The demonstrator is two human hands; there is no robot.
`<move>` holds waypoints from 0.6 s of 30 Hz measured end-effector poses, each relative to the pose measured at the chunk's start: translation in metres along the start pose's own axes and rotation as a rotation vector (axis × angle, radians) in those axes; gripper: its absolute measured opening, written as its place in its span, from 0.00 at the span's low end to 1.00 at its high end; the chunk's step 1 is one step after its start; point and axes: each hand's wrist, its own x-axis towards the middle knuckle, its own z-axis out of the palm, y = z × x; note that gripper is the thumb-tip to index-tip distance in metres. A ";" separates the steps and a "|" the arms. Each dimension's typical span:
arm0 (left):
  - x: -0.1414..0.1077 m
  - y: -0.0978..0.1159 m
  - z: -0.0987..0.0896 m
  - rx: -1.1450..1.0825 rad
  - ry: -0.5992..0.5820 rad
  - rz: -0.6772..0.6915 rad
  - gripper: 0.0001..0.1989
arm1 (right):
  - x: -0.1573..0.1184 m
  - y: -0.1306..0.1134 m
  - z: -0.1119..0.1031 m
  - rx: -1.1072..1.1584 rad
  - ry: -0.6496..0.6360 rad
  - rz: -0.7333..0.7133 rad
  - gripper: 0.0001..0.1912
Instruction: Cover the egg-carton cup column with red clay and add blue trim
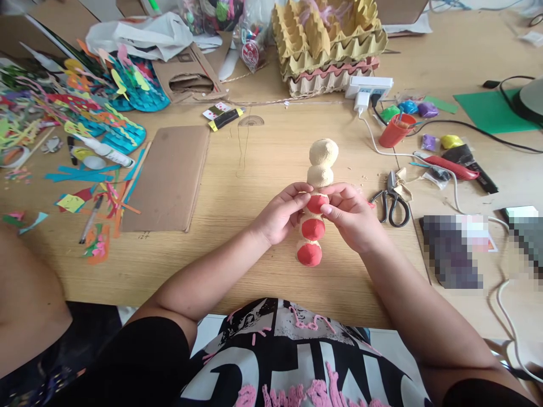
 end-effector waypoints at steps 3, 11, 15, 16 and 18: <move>-0.001 0.001 0.002 0.021 -0.012 0.001 0.24 | 0.000 0.002 0.002 0.004 0.019 -0.007 0.25; -0.002 -0.001 0.004 0.032 0.028 0.015 0.22 | -0.001 0.007 0.005 0.048 0.048 -0.003 0.24; 0.000 -0.002 0.001 0.010 0.063 -0.008 0.23 | 0.000 0.007 0.002 0.074 0.043 0.078 0.25; 0.001 -0.003 0.000 0.005 0.066 -0.014 0.23 | 0.000 0.007 0.001 0.084 0.050 0.088 0.25; 0.001 -0.004 0.000 0.004 0.067 -0.020 0.22 | -0.001 0.008 0.002 0.080 0.074 0.090 0.25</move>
